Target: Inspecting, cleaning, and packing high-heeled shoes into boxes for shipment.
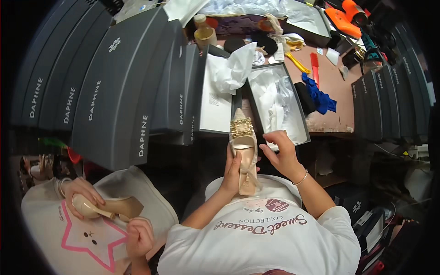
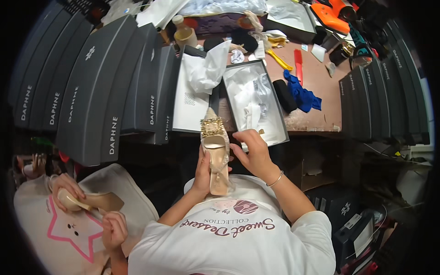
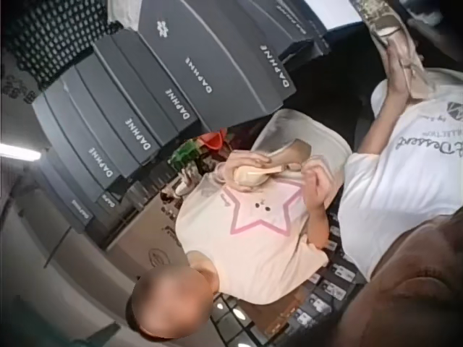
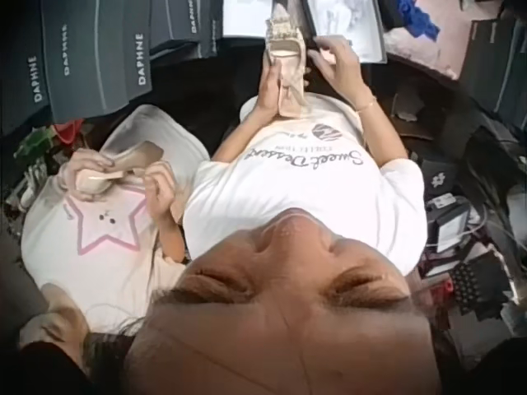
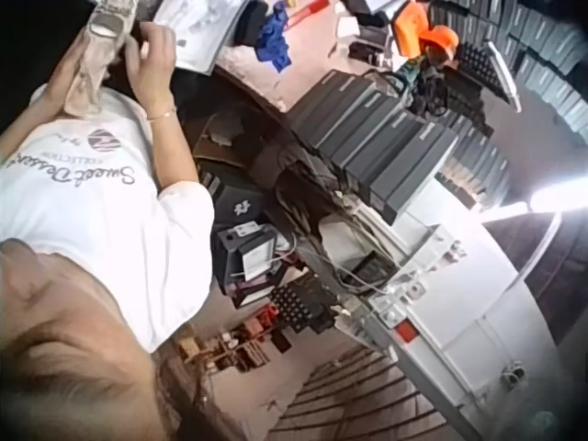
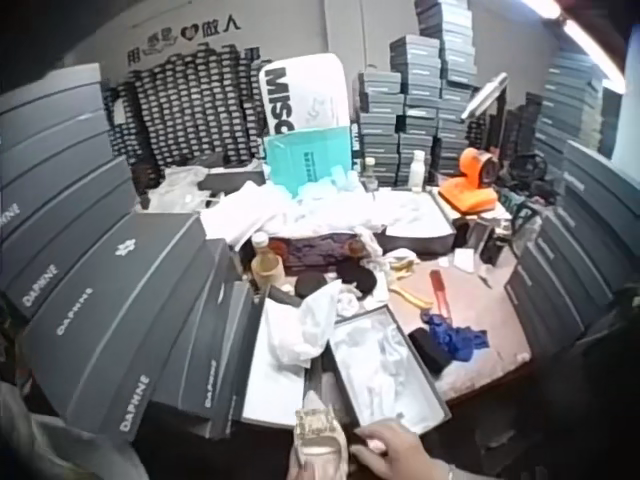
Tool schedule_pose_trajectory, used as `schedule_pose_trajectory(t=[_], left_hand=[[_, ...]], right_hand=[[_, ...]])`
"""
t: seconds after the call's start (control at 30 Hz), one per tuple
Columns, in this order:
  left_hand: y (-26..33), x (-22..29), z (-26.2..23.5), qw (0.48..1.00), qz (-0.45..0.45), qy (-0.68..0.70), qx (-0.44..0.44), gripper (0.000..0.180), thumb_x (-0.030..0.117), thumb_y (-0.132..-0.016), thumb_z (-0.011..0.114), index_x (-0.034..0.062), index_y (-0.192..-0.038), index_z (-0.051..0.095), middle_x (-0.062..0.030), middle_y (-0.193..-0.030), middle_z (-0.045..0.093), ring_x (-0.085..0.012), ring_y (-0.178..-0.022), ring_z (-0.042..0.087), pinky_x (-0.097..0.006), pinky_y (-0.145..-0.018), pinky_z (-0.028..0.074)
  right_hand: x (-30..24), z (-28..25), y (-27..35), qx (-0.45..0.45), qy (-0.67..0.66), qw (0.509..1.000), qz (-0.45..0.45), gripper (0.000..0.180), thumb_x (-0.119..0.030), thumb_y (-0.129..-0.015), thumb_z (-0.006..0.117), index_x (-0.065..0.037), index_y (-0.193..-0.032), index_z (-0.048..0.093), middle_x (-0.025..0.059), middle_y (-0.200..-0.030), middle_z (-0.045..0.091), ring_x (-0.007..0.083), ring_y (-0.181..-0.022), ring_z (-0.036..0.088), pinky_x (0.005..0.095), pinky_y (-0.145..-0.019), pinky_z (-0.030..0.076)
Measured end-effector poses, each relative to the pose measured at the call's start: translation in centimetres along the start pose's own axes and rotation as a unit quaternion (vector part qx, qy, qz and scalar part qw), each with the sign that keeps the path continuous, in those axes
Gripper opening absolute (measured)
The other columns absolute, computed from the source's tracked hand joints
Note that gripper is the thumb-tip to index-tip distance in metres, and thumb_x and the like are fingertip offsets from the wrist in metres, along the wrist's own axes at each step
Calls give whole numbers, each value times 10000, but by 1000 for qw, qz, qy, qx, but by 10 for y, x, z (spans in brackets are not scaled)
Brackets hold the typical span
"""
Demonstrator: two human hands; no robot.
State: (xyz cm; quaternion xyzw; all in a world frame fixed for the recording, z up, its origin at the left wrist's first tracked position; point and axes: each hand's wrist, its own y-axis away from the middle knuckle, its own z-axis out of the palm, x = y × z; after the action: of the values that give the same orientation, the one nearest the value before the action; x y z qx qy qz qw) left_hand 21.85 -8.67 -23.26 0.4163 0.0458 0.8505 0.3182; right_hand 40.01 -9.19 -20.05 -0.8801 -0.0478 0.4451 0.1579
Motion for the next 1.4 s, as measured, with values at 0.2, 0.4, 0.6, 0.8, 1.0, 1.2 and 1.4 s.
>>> schedule_pose_trajectory(t=[0.2, 0.4, 0.6, 0.8, 1.0, 1.2, 1.4], left_hand=[[-3, 4, -6, 998, -55, 6, 9, 442, 158, -933, 440, 32, -1350, 365, -146, -1193, 555, -230, -997, 626, -341, -823, 540], [-18, 2, -13, 993, 32, -86, 77, 344, 54, -935, 422, -5, -1273, 450, -124, -1180, 565, -205, -1042, 606, -330, -912, 502], [-27, 20, -22, 994, -85, 57, -44, 381, 264, -979, 468, -19, -1233, 479, -182, -952, 607, -243, -713, 654, -337, -557, 565], [-37, 18, -26, 842, -199, 374, -333, 569, 383, -919, 551, -99, -1195, 431, -240, -823, 558, -247, -579, 617, -278, -438, 525], [-23, 15, -22, 834, -209, 394, -325, 529, 404, -927, 532, -91, -1102, 463, -234, -814, 563, -238, -562, 610, -255, -421, 505], [-28, 3, -28, 866, -227, 320, -310, 569, 461, -946, 452, -81, -1115, 500, -211, -829, 566, -230, -502, 586, -268, -391, 466], [-23, -10, -11, 972, -236, 10, -19, 319, 258, -947, 512, 16, -1154, 505, -166, -864, 623, -207, -622, 655, -288, -518, 560]], right_hand=[[-5, 5, 8, -113, -276, 938, 176, 648, -138, -829, 707, -5, -1384, 401, 131, -1178, 598, 179, -1037, 584, 323, -910, 456], [-19, -3, 5, -115, -177, 971, 115, 638, -161, -809, 731, 3, -1353, 443, 131, -1109, 610, 186, -968, 604, 315, -882, 474], [-17, -7, 8, -76, -157, 984, 30, 528, -97, -808, 723, -14, -1287, 517, 124, -1056, 611, 204, -930, 609, 304, -841, 487], [-11, -3, 17, -70, -179, 980, 53, 464, -83, -807, 722, -15, -1231, 545, 121, -1032, 604, 205, -917, 607, 305, -808, 495], [-13, 6, 16, -105, -193, 975, 34, 375, -71, -823, 696, 13, -1167, 573, 137, -987, 617, 228, -871, 634, 317, -781, 513], [-7, -8, 16, -109, -237, 964, 62, 581, -191, -853, 690, -22, -1353, 447, 126, -1234, 564, 204, -1083, 575, 331, -915, 458], [3, -13, -3, -115, -366, 910, 155, 628, -164, -850, 672, -40, -1401, 398, 131, -1298, 519, 218, -1226, 472, 337, -1022, 389]])
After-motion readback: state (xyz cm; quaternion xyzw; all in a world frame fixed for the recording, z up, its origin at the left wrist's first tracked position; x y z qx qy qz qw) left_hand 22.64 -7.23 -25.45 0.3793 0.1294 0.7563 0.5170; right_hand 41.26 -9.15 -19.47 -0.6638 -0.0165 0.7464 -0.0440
